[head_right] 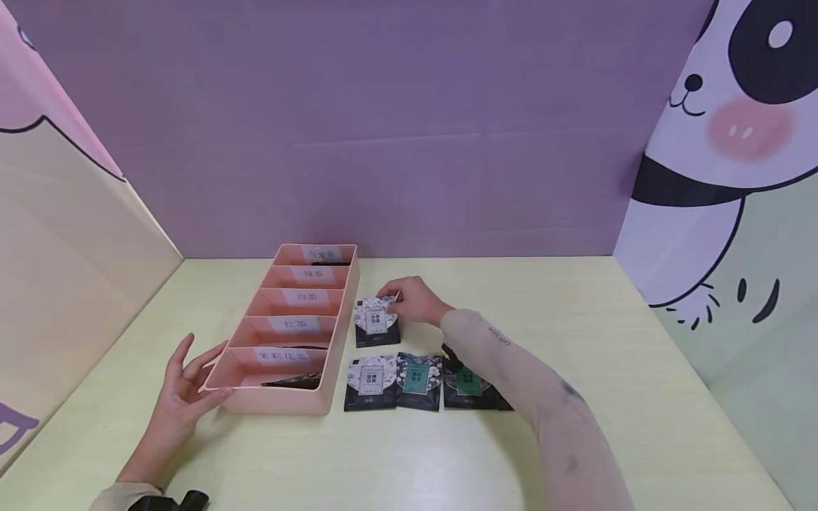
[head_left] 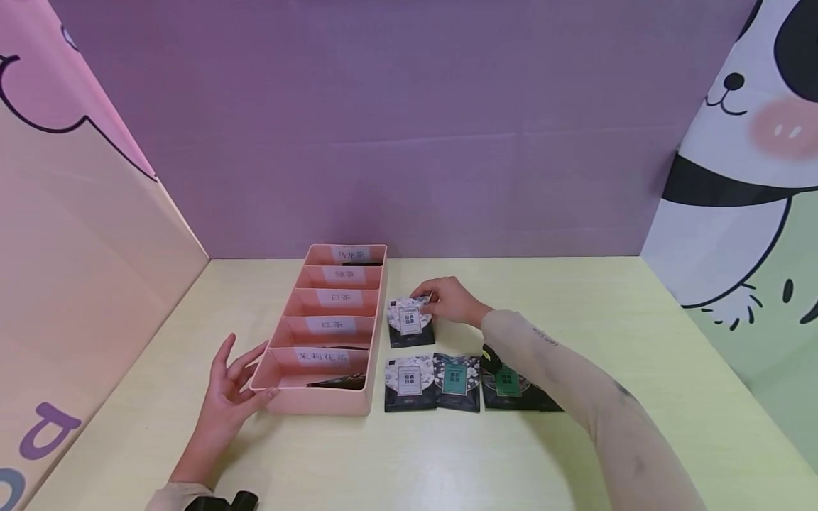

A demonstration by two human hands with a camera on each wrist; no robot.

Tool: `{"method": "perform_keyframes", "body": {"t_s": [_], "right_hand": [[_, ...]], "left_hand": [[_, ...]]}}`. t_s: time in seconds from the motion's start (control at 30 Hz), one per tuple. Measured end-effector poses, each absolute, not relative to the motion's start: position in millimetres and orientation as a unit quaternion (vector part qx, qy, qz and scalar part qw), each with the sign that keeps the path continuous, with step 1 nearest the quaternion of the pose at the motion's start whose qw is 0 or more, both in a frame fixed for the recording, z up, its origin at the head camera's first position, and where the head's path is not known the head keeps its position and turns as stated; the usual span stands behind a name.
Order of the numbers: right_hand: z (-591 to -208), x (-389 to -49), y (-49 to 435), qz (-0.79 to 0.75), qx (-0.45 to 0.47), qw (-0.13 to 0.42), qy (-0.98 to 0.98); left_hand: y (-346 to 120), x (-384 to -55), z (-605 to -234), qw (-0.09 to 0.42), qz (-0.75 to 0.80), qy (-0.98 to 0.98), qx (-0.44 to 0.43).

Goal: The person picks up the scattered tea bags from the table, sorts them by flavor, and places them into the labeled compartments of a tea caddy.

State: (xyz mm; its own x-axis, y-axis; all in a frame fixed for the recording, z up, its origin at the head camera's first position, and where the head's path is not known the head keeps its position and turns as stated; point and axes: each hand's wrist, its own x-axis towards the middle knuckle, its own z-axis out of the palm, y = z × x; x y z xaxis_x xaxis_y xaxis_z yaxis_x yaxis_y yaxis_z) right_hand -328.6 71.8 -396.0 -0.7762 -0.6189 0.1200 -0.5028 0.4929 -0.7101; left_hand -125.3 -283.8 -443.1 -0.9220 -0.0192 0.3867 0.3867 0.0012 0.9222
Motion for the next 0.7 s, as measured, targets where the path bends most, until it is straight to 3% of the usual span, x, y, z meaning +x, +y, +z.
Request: {"method": "perform_keyframes", "body": {"t_s": [0.7], "right_hand": [[-365.9, -333.2, 76.0, -0.457, -0.31, 0.037, 0.833]], "left_hand": [[-283.8, -125.0, -441.7, 0.15, -0.7, -0.684, -0.141]]}}
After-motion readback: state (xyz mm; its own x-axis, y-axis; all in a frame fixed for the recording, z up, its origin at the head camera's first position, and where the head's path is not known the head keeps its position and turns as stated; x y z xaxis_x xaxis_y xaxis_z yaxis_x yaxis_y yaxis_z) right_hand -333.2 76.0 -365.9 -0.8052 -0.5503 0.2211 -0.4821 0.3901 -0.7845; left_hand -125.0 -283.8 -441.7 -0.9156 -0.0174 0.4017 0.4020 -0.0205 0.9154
